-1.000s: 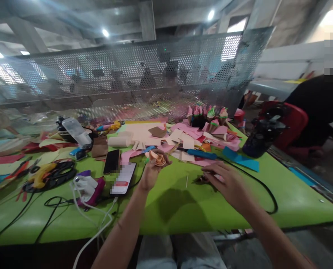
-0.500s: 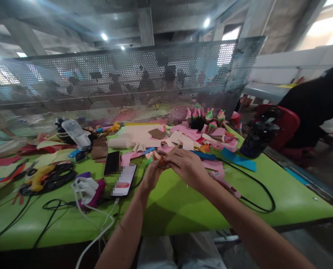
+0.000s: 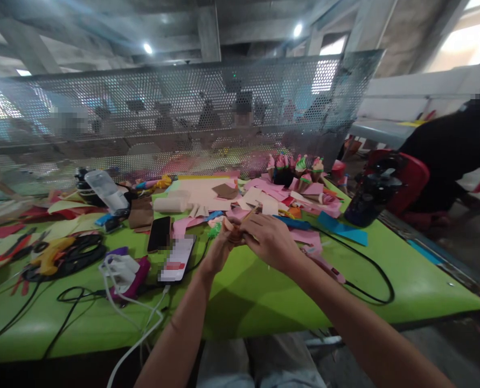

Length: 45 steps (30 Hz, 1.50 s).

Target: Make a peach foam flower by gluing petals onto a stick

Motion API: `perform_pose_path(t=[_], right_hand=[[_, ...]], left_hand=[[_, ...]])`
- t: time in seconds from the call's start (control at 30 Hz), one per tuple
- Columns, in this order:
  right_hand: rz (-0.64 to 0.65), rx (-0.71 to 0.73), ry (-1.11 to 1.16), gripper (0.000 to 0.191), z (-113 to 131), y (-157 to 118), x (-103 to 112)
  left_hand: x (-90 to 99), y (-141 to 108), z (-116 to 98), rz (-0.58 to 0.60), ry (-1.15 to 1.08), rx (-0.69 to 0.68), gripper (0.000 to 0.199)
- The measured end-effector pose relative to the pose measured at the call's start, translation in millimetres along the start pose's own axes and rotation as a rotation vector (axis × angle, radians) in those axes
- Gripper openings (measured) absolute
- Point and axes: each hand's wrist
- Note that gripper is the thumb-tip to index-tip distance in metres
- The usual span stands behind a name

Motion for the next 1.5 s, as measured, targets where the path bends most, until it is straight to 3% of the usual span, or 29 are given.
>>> perform_pose_path(t=[0.3, 0.43, 0.67, 0.83, 1.03, 1.13, 1.27, 1.5], right_hand=[[-0.037, 0.027, -0.044, 0.015, 2.1, -6.2, -10.1], [-0.047, 0.013, -0.026, 0.015, 2.8, -8.4, -13.2], [-0.095, -0.129, 0.034, 0.010, 1.0, -12.7, -13.3], [-0.083, -0.318, 0.001, 0.014, -9.5, -30.6, 12.8], [0.119, -0.616, -0.235, 0.033, -47.0, -97.3, 61.5], [0.103, -0.672, -0.259, 0.037, -52.9, -113.8, 71.6], [0.002, -0.565, 0.002, 0.025, -36.4, -89.4, 60.4], [-0.110, -0.416, 0.178, 0.012, 0.1, -29.0, 11.8]], left_hand=[[12.4, 5.7, 14.4, 0.084, 0.091, -0.099, 0.026], [14.6, 8.5, 19.4, 0.063, 0.103, -0.124, 0.018], [11.5, 10.6, 18.8, 0.018, 0.075, -0.052, 0.021], [11.5, 7.7, 14.4, 0.053, 0.079, -0.061, 0.028], [10.3, 4.0, 12.1, 0.053, 0.078, -0.087, 0.022], [10.4, 3.5, 12.0, 0.072, 0.099, -0.101, 0.024], [12.3, 4.5, 13.0, 0.078, 0.110, -0.113, 0.028], [16.6, 8.8, 20.2, 0.073, 0.077, -0.166, 0.030]])
Point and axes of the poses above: each hand's wrist, its own y-axis towards the middle knuckle, its own x-axis out of the back of the hand, z = x × y, and after that the axes turned 15 degrees about -z, right-handed
